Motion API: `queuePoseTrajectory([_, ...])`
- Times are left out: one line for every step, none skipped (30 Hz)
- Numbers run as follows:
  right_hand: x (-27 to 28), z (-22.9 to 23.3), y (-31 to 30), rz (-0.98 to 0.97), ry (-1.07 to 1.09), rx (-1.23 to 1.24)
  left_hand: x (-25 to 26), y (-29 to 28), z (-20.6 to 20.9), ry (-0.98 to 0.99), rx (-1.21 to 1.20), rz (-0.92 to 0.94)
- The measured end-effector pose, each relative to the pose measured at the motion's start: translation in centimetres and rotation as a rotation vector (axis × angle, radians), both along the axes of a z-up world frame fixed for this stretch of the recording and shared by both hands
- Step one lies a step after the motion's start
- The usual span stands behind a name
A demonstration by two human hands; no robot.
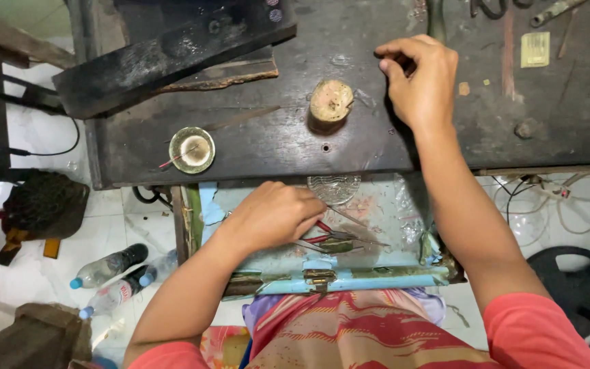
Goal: Soldering and shaping a small jewelry component using a blowtorch and hand tools on a workbench.
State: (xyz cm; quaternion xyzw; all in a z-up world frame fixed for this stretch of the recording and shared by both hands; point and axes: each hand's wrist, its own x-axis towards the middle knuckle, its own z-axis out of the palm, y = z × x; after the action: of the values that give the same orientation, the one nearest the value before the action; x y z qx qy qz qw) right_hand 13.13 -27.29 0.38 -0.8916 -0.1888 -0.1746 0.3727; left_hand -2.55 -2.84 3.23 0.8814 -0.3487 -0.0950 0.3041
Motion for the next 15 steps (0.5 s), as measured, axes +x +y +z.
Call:
queuePoseTrajectory([-0.4,0.3,0.2,-0.009,-0.005,-0.008,-0.3,-0.6,-1.1,-0.005,-0.008,-0.009])
queuePoseTrajectory([-0.7,0.5,0.4,-0.022,-0.023,0.000,-0.6,-1.3,-2.1,-0.017,0.070,-0.031])
queuePoseTrajectory([-0.8,1.0,0.5,-0.032,-0.048,0.005,-0.7,-2.0,-3.2,-0.038,0.146,-0.050])
queuePoseTrajectory([-1.4,0.9,0.6,-0.040,-0.062,-0.006,-1.4,-2.5,-3.8,-0.052,0.134,-0.057])
queuePoseTrajectory([-1.4,1.0,0.6,-0.055,-0.021,0.003,-1.5,-3.0,-4.5,-0.105,0.171,-0.034])
queuePoseTrajectory([-1.4,1.1,0.5,-0.069,0.019,0.014,-1.5,-3.6,-5.1,-0.157,0.207,-0.009])
queuePoseTrajectory([-1.3,1.1,0.5,-0.075,-0.009,0.005,-1.7,-3.9,-5.7,-0.185,0.196,-0.012])
queuePoseTrajectory([-1.3,1.1,0.5,-0.073,0.036,0.052,-1.8,-4.2,-6.4,-0.183,0.207,0.000])
queuePoseTrajectory([-1.6,0.8,0.6,-0.067,0.091,0.103,-2.3,-4.3,-7.0,-0.171,0.222,0.012])
queuePoseTrajectory([-1.7,1.1,0.6,-0.071,0.073,0.098,-2.4,-4.6,-7.4,-0.189,0.215,0.010])
queuePoseTrajectory([-2.0,1.3,0.6,-0.075,0.110,0.102,-2.5,-4.8,-7.6,-0.144,0.228,0.012])
queuePoseTrajectory([-2.2,1.5,0.7,-0.079,0.147,0.106,-2.6,-4.9,-8.0,-0.099,0.241,0.014])
queuePoseTrajectory([-2.4,1.9,0.7,-0.080,0.139,0.107,-2.6,-5.0,-8.1,-0.107,0.241,0.014])
queuePoseTrajectory([-2.5,2.3,0.7,-0.047,0.111,0.146,-2.7,-5.1,-8.4,-0.127,0.254,0.013])
queuePoseTrajectory([-2.8,2.6,0.8,-0.012,0.086,0.186,-2.9,-5.2,-8.5,-0.143,0.268,0.013])
